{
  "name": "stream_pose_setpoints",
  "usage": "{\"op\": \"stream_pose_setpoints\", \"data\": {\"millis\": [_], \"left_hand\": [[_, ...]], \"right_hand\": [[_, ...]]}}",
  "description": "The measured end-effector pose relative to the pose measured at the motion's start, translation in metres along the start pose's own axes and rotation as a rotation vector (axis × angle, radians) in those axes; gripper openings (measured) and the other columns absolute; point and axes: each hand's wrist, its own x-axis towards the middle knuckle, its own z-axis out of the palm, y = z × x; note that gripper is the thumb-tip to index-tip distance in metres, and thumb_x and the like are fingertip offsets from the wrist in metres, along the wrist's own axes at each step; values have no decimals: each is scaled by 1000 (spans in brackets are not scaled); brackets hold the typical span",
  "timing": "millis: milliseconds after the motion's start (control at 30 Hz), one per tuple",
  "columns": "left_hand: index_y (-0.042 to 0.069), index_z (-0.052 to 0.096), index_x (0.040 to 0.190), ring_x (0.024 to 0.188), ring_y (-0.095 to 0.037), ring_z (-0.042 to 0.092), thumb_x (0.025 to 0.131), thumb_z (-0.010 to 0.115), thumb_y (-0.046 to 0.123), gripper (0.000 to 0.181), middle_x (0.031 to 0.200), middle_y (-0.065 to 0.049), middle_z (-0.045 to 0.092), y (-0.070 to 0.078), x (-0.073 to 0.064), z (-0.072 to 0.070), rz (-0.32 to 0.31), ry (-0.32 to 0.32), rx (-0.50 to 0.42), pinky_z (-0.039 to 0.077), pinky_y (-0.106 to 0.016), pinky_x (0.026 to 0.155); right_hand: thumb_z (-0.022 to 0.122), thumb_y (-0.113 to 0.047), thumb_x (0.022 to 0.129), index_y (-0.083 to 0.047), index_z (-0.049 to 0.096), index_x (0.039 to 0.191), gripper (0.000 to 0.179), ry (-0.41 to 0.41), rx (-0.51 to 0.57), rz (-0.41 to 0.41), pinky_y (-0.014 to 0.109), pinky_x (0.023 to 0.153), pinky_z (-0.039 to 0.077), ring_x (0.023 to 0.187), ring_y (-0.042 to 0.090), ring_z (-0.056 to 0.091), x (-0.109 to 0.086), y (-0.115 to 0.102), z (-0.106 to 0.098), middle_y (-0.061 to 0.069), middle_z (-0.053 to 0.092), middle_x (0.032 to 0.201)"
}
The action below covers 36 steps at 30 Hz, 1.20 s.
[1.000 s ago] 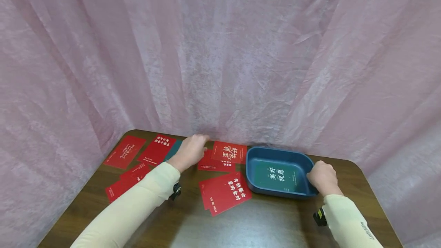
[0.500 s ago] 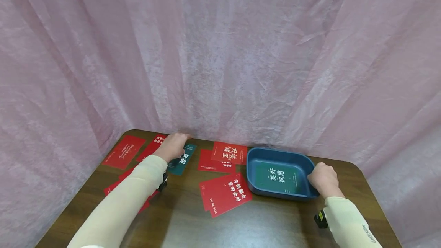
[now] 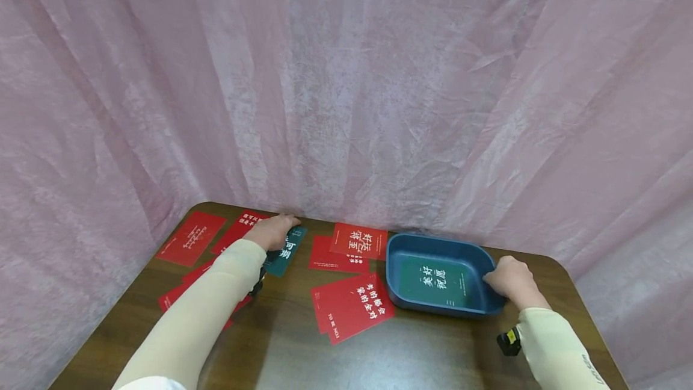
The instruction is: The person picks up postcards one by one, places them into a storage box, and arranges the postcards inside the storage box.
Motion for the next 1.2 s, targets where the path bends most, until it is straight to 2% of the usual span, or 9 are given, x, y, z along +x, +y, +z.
{"op": "stream_pose_setpoints", "data": {"millis": [100,200,333,500,633,767,933,1100,1200], "left_hand": [[18,42,141,132,-28,38,81,68,10,65,146,-10,39,-1,2,0,0,-33,-1,36,-48,106],[20,42,141,127,-27,41,82,67,10,65,145,-10,41,-1,3,0,-25,-51,-46,37,-48,104],[21,42,140,119,-24,47,82,65,11,63,140,-9,47,-1,3,0,-36,-44,-87,41,-47,99],[16,47,137,121,-25,49,79,71,16,63,136,-8,51,0,6,4,-12,-10,-85,40,-47,101],[13,50,134,120,-26,49,74,79,24,68,134,-10,53,0,9,4,-2,7,-96,40,-47,101],[10,50,134,120,-27,49,68,84,29,76,133,-11,53,0,11,5,-11,36,-106,40,-46,102],[7,51,131,117,-29,49,63,86,33,81,130,-13,53,0,12,7,-3,70,-82,42,-47,99],[7,55,125,113,-32,47,60,87,35,78,123,-14,53,-2,11,6,-51,69,-110,43,-48,96],[5,52,124,112,-34,47,61,87,37,79,122,-17,52,-4,10,5,-83,44,-138,42,-49,96]], "right_hand": [[59,-21,86,10,55,88,32,16,33,2,32,48,48,56,24,59,-1,0,-1,17,58,70],[57,-21,86,2,52,73,28,61,46,-3,31,46,47,53,22,57,-1,-1,1,12,55,61],[54,-18,85,-12,40,54,34,106,27,-20,29,44,41,45,17,49,-1,0,2,0,40,47],[51,-11,82,-17,33,50,37,128,16,-31,26,41,30,43,10,28,1,1,4,-6,24,48],[49,-6,80,-17,32,51,36,93,26,-9,25,41,28,44,9,23,3,2,3,-6,22,49],[51,-7,81,-17,32,52,36,51,21,16,26,43,32,44,10,29,2,1,2,-5,24,49],[53,-10,82,-14,37,53,33,35,13,34,27,45,38,48,15,44,0,0,1,-3,34,48],[54,-13,83,-12,41,56,29,37,11,43,28,47,42,52,19,51,-2,-2,1,2,44,51],[54,-12,82,-11,43,57,28,52,10,43,28,46,42,52,19,52,-3,-2,1,4,46,52]]}}
